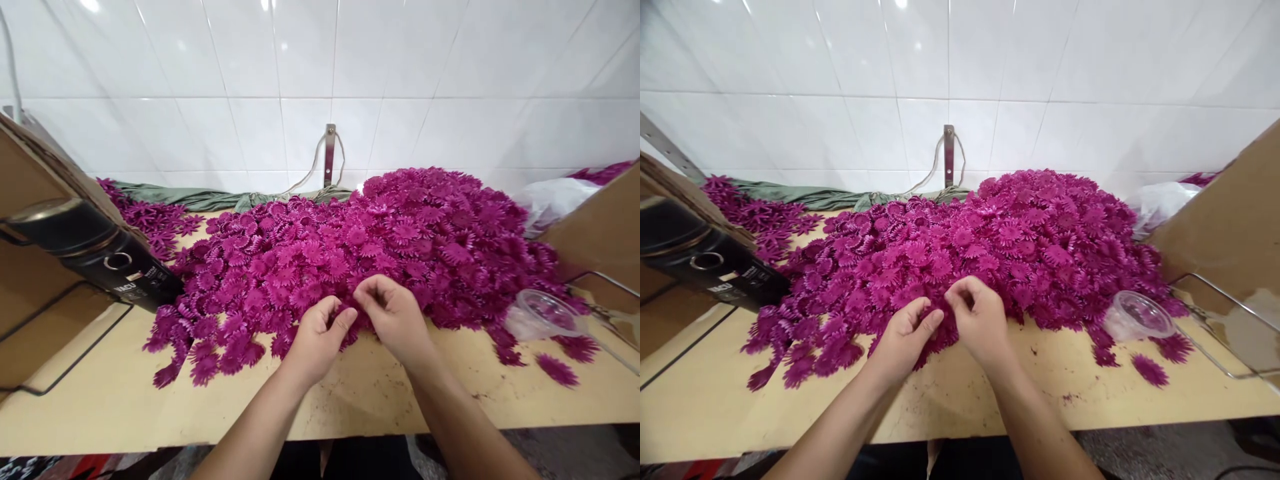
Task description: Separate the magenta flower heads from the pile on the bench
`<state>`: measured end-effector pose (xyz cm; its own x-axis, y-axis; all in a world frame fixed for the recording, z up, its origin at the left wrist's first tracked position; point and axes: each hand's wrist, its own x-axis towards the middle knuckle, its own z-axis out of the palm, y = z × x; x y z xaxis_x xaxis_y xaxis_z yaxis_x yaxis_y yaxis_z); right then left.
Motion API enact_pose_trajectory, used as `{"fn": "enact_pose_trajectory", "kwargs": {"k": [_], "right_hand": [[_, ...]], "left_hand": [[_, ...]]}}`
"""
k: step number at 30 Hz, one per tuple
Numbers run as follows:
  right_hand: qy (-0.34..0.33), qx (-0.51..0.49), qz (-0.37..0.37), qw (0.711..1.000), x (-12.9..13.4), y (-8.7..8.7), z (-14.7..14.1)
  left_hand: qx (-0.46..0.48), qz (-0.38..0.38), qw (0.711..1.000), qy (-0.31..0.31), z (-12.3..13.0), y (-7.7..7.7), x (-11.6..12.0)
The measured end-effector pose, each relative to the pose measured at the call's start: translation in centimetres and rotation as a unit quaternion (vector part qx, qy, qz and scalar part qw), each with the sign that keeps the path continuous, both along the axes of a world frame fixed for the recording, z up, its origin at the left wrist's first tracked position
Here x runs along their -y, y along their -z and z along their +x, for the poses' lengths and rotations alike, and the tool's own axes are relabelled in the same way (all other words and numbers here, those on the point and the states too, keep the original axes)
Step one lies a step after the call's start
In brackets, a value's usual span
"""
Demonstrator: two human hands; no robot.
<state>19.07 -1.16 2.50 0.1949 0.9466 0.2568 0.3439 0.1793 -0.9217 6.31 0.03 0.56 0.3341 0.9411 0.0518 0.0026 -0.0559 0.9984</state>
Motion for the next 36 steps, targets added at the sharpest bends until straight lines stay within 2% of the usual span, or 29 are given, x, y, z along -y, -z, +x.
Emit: {"fn": "enact_pose_trajectory", "kwargs": {"k": [4,7,9,12,16,18,20,25,28,32,34,36], "right_hand": [[0.074,0.037,0.047,0.995,-1.9,-0.3,0.5],[0.215,0.094,0.077,0.969,-4.2,-0.7,2.4],[0.263,0.1,0.069,0.957,-5.4,-1.1,4.0],[0.22,0.147,0.085,0.961,-5.1,-1.7,4.8],[0.068,0.216,0.138,0.964,-1.3,-2.2,2.2],[-0.014,0.2,0.107,0.974,0.8,-2.0,0.7],[-0.042,0.188,0.069,0.979,2.1,-1.4,-0.4],[-0.072,0.117,-0.006,0.99,2.1,0.6,-0.8],[-0.08,0.081,-0.01,0.993,1.7,0.9,-0.7],[-0.018,0.032,0.007,0.999,1.2,0.3,-0.6],[0.008,0.01,0.019,1.0,0.4,-0.2,-0.1],[0.077,0.015,0.047,0.996,-1.0,-0.7,1.0]], "left_hand": [[-0.001,0.022,1.0,-0.011,-0.2,-0.5,0.5],[-0.001,0.039,0.999,0.008,-0.8,-1.0,1.4],[-0.009,0.045,0.999,0.029,-1.3,-1.3,1.8],[0.015,0.01,1.0,0.021,-1.4,-1.4,1.3],[0.052,-0.045,0.998,0.002,-0.5,-0.7,-0.1],[0.061,-0.065,0.996,-0.007,-0.1,-0.1,-0.4],[0.065,-0.073,0.995,-0.027,0.2,0.4,-0.5],[0.041,-0.073,0.995,-0.052,0.3,0.9,-0.5],[0.03,-0.05,0.997,-0.057,0.2,0.9,-0.5],[0.015,0.005,0.999,-0.029,0.2,0.6,0.0],[-0.001,0.036,0.999,-0.034,0.2,0.3,0.5],[-0.009,0.062,0.997,-0.038,0.0,-0.2,1.1]]}}
